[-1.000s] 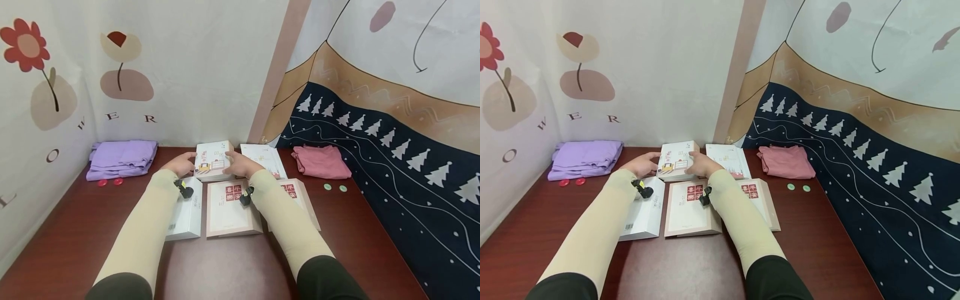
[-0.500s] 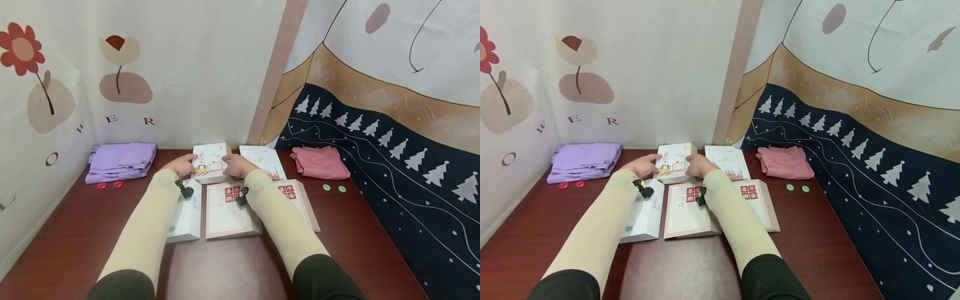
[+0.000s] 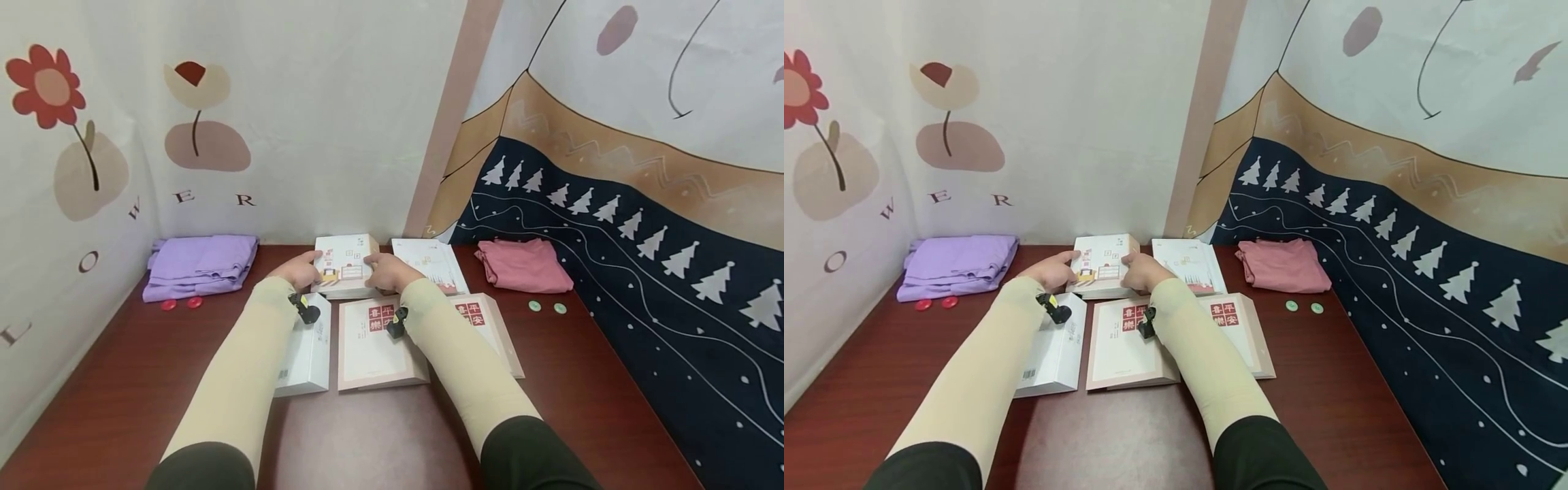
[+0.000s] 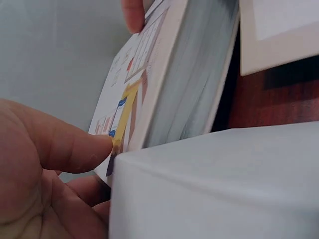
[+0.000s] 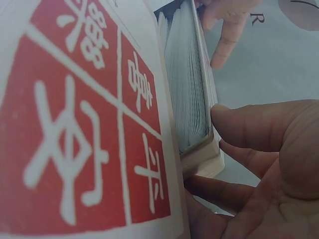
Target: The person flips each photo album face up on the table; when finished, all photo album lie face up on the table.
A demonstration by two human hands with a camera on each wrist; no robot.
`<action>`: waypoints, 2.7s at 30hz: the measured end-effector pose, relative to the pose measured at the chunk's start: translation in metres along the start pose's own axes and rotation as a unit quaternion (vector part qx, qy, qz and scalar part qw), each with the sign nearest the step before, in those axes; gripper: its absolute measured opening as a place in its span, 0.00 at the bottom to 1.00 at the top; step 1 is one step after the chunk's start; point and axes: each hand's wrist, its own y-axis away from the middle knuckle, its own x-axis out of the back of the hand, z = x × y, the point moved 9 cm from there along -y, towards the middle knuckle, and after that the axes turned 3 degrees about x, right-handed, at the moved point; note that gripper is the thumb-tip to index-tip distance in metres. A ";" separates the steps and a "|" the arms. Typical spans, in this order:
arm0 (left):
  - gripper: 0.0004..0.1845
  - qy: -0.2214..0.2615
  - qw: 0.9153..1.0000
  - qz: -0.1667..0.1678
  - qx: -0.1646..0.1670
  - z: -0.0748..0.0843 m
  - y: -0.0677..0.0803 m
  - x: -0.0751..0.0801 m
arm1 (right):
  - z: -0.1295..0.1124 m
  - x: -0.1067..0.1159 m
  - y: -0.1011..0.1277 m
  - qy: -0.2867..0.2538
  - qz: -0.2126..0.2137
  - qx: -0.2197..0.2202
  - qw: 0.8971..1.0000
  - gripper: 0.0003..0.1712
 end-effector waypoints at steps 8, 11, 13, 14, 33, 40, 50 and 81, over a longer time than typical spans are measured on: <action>0.46 0.061 0.997 0.013 -0.039 0.007 0.006 0.000 | 0.002 0.002 0.004 -0.078 0.007 0.008 0.997 0.39; 0.45 0.087 0.995 0.016 -0.046 0.010 0.011 0.000 | 0.002 0.004 0.009 -0.134 0.014 0.016 0.991 0.37; 0.43 0.120 0.991 0.016 -0.051 0.013 0.015 0.000 | 0.000 0.006 0.012 -0.159 0.020 0.030 0.987 0.36; 0.42 0.141 0.988 0.013 -0.054 0.014 0.016 0.000 | -0.003 0.008 0.013 -0.168 0.021 0.040 0.985 0.35; 0.33 0.233 0.957 0.001 -0.173 0.042 0.046 0.001 | -0.037 -0.009 0.026 -0.385 -0.045 0.102 0.916 0.40; 0.33 0.166 0.972 -0.046 -0.161 0.041 0.038 -0.016 | -0.048 0.008 0.028 -0.415 0.030 0.141 0.898 0.54; 0.34 0.026 0.989 -0.072 -0.124 0.031 0.027 -0.024 | -0.020 0.013 0.022 -0.324 0.104 0.055 0.939 0.48; 0.36 0.032 0.996 0.019 -0.086 -0.001 0.036 0.002 | 0.011 0.004 0.009 -0.203 0.050 0.000 0.978 0.45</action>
